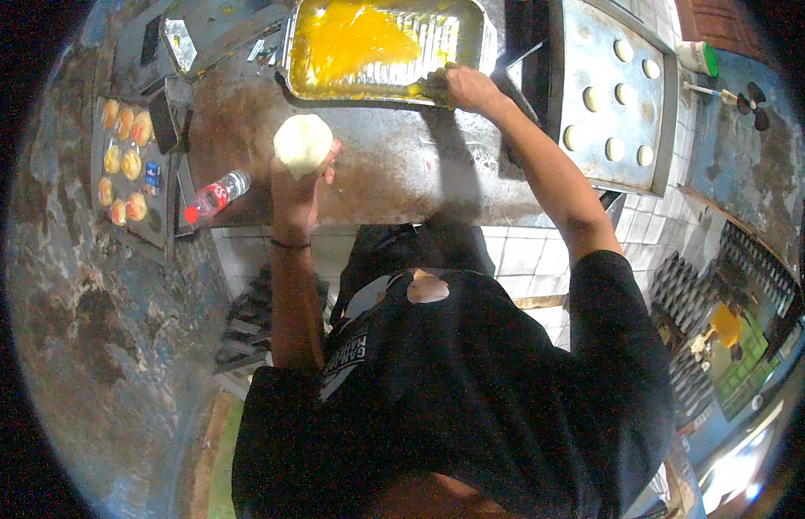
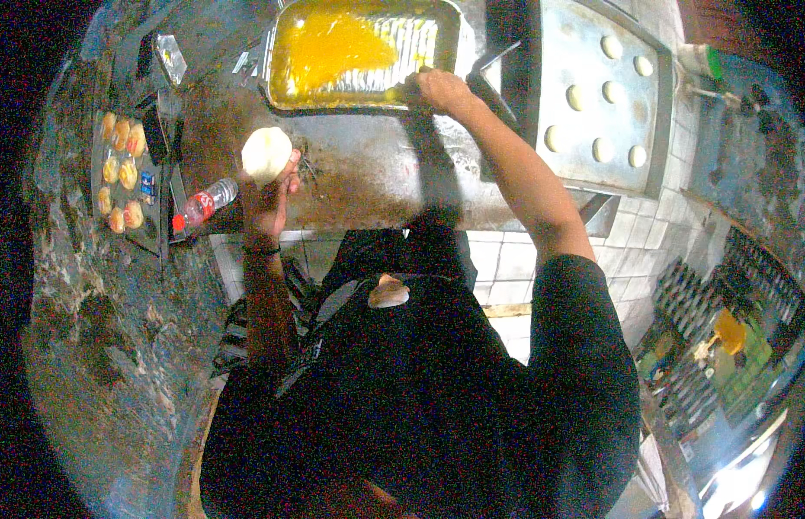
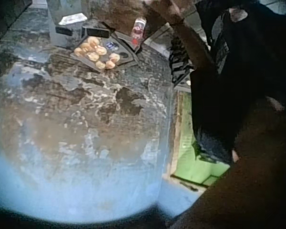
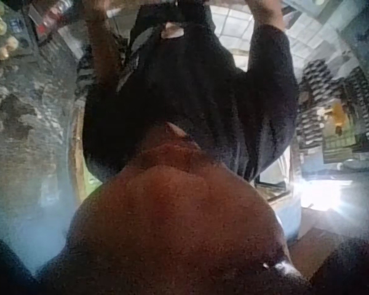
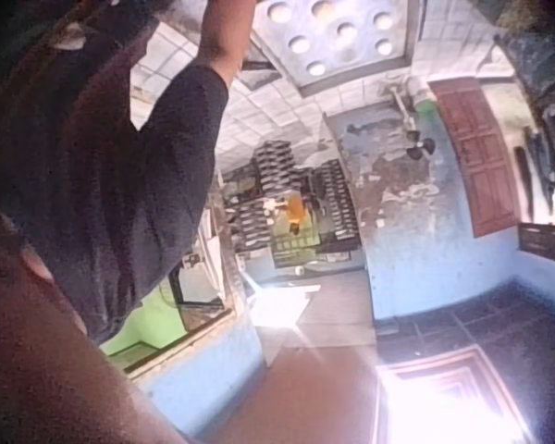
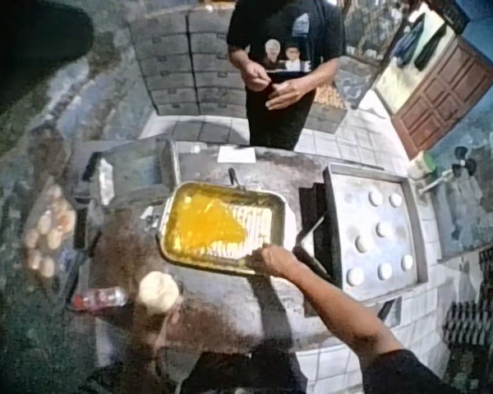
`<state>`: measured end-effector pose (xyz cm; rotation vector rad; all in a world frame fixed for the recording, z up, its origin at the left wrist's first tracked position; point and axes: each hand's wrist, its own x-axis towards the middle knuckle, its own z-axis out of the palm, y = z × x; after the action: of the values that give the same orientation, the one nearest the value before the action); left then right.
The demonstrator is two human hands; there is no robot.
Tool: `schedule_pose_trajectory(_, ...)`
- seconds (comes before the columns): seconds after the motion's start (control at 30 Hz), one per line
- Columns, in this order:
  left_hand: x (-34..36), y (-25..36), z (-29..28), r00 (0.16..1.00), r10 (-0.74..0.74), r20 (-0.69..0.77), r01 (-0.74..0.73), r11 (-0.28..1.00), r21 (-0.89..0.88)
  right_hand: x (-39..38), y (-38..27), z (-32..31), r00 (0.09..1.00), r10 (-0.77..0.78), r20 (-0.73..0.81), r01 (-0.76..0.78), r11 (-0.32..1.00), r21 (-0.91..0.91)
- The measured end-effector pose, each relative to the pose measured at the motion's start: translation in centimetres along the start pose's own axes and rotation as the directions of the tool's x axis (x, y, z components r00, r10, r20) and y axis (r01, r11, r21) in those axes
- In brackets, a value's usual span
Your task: The person prepares dough rolls by dipping portions of dough into a yellow liquid and placing them onto a metal baking tray.
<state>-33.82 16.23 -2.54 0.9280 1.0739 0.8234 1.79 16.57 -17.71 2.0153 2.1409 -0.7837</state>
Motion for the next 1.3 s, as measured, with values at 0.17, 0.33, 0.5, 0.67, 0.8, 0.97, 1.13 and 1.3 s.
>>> schedule_pose_trajectory(0.17,-0.8,-0.3,-0.3,0.998,-0.009,-0.065,0.014,0.997,0.077,1.3,3.9,-1.5,0.999,0.018,0.028,-0.024,0.968,0.248)
schedule_pose_trajectory(0.33,-1.5,-0.6,-0.4,0.997,-0.004,-0.082,0.012,0.996,0.094,4.1,6.9,-4.7,0.942,0.189,-0.277,-0.237,0.960,-0.150)
schedule_pose_trajectory(0.5,-2.3,-0.9,-1.1,0.994,0.055,-0.096,-0.039,0.985,0.168,7.9,8.2,-5.6,0.945,0.180,-0.272,-0.252,0.932,-0.260)
schedule_pose_trajectory(0.67,-2.8,-1.1,-2.0,0.992,0.004,-0.130,0.017,0.987,0.157,5.7,6.8,-3.7,0.892,-0.043,-0.450,-0.111,0.944,-0.311)
schedule_pose_trajectory(0.8,-2.4,-1.3,-1.8,0.985,0.078,-0.155,-0.043,0.976,0.215,1.9,4.7,-2.5,0.994,0.008,-0.108,-0.046,0.932,-0.360)
schedule_pose_trajectory(0.97,-1.6,-1.0,-1.1,0.991,0.065,-0.120,-0.019,0.938,0.346,-1.0,2.6,-0.8,0.998,-0.068,-0.013,0.065,0.986,-0.151)
schedule_pose_trajectory(1.13,-0.6,-0.4,-0.2,0.997,0.035,-0.071,-0.002,0.907,0.422,-0.4,1.5,-3.1,0.959,-0.026,0.283,-0.109,0.886,0.450)
schedule_pose_trajectory(1.3,0.8,-1.2,0.2,0.982,0.186,0.031,-0.167,0.781,0.602,-5.2,-2.4,-7.1,0.967,-0.253,0.042,0.130,0.624,0.771)
